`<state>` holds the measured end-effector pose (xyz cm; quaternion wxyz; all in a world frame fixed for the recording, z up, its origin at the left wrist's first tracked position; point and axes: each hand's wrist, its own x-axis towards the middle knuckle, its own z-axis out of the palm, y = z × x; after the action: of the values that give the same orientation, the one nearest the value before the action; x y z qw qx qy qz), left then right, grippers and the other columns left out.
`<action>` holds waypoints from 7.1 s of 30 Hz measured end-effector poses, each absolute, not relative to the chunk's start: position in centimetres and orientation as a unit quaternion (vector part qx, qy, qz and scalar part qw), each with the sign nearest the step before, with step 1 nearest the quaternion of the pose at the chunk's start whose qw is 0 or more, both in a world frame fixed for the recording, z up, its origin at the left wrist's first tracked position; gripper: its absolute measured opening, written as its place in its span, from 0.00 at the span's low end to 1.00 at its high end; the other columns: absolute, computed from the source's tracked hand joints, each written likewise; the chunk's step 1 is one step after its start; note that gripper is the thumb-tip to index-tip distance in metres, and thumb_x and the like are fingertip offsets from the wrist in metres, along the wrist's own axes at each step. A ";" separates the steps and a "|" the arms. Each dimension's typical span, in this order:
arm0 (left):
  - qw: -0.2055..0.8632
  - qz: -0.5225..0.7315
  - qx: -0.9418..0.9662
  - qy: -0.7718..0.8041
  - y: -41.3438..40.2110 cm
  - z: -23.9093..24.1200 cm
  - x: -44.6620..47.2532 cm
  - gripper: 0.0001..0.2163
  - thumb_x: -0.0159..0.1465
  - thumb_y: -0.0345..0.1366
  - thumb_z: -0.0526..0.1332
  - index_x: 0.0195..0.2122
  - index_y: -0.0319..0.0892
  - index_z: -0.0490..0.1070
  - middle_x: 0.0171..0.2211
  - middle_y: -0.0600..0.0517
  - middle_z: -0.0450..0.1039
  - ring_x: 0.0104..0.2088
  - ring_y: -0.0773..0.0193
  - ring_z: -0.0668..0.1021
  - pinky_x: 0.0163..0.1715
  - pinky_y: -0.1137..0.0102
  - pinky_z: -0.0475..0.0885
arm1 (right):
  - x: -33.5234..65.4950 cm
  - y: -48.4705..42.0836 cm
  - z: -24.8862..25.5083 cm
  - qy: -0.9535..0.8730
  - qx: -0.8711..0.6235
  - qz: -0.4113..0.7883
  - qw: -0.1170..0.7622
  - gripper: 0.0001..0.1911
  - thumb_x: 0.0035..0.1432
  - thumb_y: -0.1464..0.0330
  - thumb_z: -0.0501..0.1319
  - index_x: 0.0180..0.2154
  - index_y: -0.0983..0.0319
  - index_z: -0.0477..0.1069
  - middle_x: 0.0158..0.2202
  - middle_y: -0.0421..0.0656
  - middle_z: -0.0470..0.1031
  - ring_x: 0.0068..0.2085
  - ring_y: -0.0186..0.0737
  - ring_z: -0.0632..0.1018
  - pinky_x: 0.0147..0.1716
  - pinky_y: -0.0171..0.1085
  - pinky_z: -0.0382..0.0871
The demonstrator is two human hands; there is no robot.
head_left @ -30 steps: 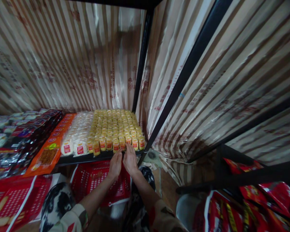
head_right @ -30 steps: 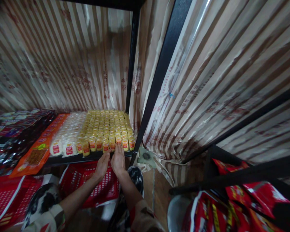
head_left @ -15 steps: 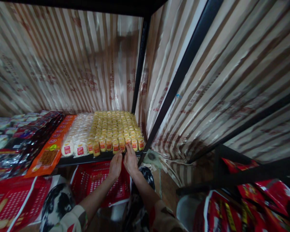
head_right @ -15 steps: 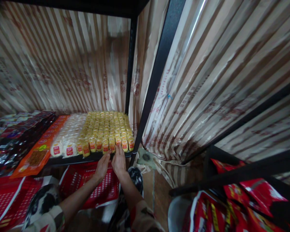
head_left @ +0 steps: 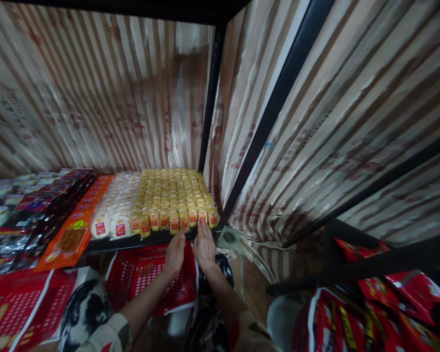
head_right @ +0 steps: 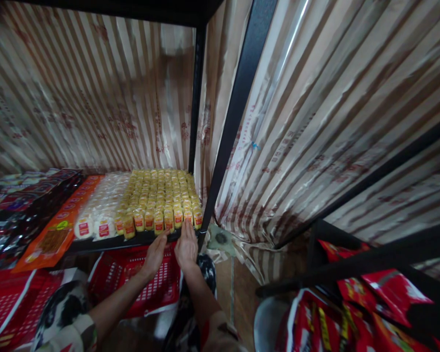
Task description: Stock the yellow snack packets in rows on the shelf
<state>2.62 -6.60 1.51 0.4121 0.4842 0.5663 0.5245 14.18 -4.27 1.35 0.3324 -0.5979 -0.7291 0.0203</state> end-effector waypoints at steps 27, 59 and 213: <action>0.410 0.514 0.487 0.574 -6.6 1.4 2.4 0.18 0.63 0.42 0.49 0.48 0.38 0.69 0.54 0.43 0.66 0.55 0.58 0.67 0.54 0.59 0.64 | 14.0 -3.2 1.7 -0.735 -0.597 0.035 0.320 0.31 0.49 0.81 0.47 0.57 0.73 0.59 0.59 0.50 0.60 0.61 0.41 0.59 0.59 0.40 0.55; 0.420 0.513 0.482 0.573 -7.2 2.0 2.2 0.21 0.62 0.47 0.49 0.47 0.39 0.70 0.54 0.43 0.66 0.55 0.58 0.67 0.54 0.60 0.63 | 14.9 -3.1 0.8 -0.733 -0.544 0.026 0.407 0.29 0.49 0.80 0.46 0.53 0.67 0.64 0.57 0.48 0.64 0.60 0.40 0.60 0.57 0.45 0.58; 0.017 0.270 0.754 0.598 -5.6 0.1 -3.5 0.23 0.60 0.26 0.48 0.57 0.42 0.58 0.49 0.43 0.65 0.51 0.58 0.67 0.48 0.62 0.68 | 10.5 -5.5 -0.1 -0.752 -0.525 0.037 0.396 0.30 0.52 0.80 0.46 0.58 0.65 0.59 0.57 0.52 0.61 0.57 0.44 0.61 0.54 0.47 0.62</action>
<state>-3.53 -5.63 0.08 0.0170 0.7542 0.5984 0.2698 10.46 -5.53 -0.09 0.3964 -0.5255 -0.7519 0.0366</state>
